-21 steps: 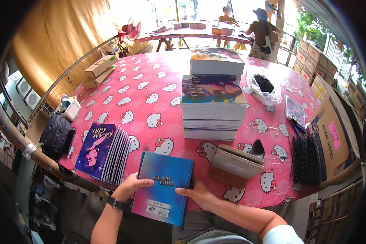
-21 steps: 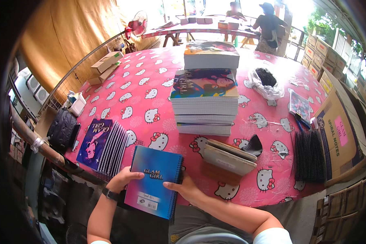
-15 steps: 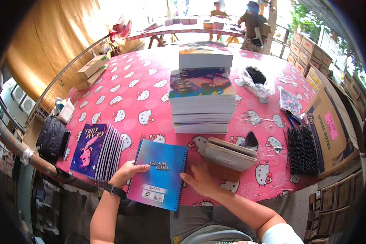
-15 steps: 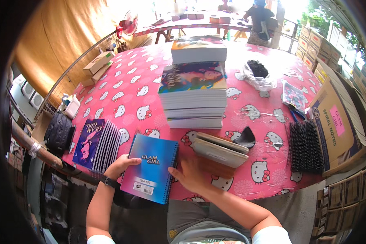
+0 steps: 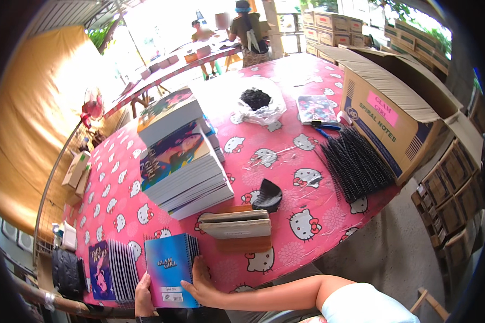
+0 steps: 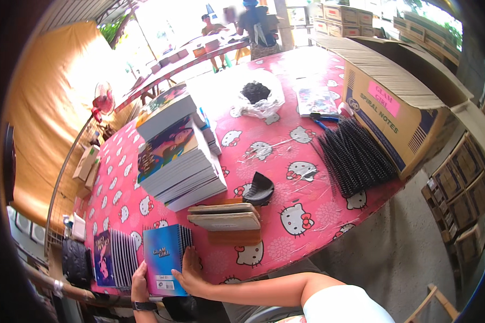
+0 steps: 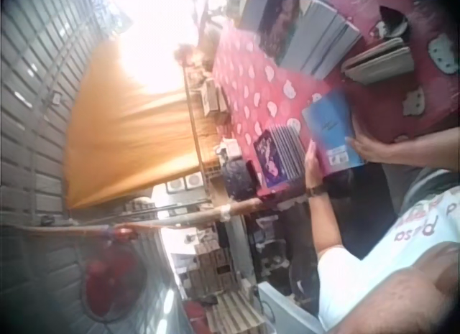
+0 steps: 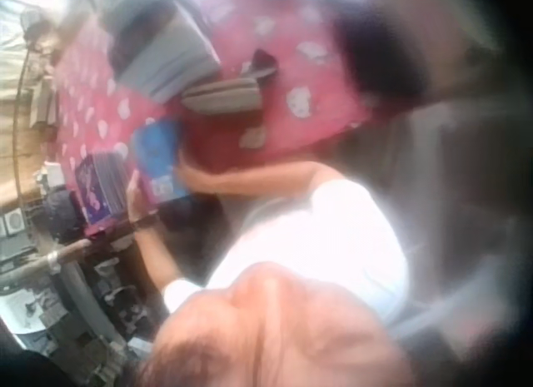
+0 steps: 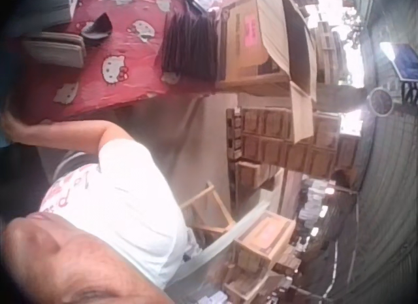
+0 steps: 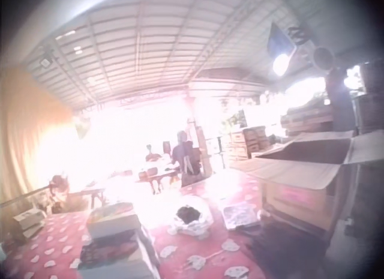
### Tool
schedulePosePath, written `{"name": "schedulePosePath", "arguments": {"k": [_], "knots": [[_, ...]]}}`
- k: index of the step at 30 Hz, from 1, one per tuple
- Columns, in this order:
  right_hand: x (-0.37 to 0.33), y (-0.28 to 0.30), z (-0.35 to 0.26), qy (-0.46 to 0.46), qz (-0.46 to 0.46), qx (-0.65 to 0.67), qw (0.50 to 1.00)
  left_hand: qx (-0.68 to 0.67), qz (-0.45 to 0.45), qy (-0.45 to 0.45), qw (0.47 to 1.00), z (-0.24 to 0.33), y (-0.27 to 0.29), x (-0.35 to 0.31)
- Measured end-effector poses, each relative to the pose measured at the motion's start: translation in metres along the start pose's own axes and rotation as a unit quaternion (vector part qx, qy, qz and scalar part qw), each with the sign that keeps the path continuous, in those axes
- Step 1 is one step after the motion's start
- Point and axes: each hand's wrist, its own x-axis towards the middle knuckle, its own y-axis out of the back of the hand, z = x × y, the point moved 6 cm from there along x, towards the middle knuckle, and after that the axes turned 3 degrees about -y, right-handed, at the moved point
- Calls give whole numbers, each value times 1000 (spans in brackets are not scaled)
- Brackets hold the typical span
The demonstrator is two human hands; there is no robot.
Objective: The person prepares notebooks by cutting the ends of spiral bindings with pliers, stacking the notebooks, and placing the clipped binding ends into a small container.
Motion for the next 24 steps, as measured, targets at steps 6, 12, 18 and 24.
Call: {"name": "schedulePosePath", "arguments": {"k": [6, 12, 18, 24], "knots": [[-38, 113, -93, 209, -242, -88, 943, -38, 56, 15, 998, 3, 5, -5], [23, 438, -129, 157, 318, -321, 878, 147, 309, -156, 927, 8, 45, -23], [106, 586, -4, -267, 223, -671, 655, 293, 370, -305, 827, 22, -29, -83], [147, 571, 18, -188, 295, -697, 627, 344, 385, -346, 783, 49, -92, -115]]}}
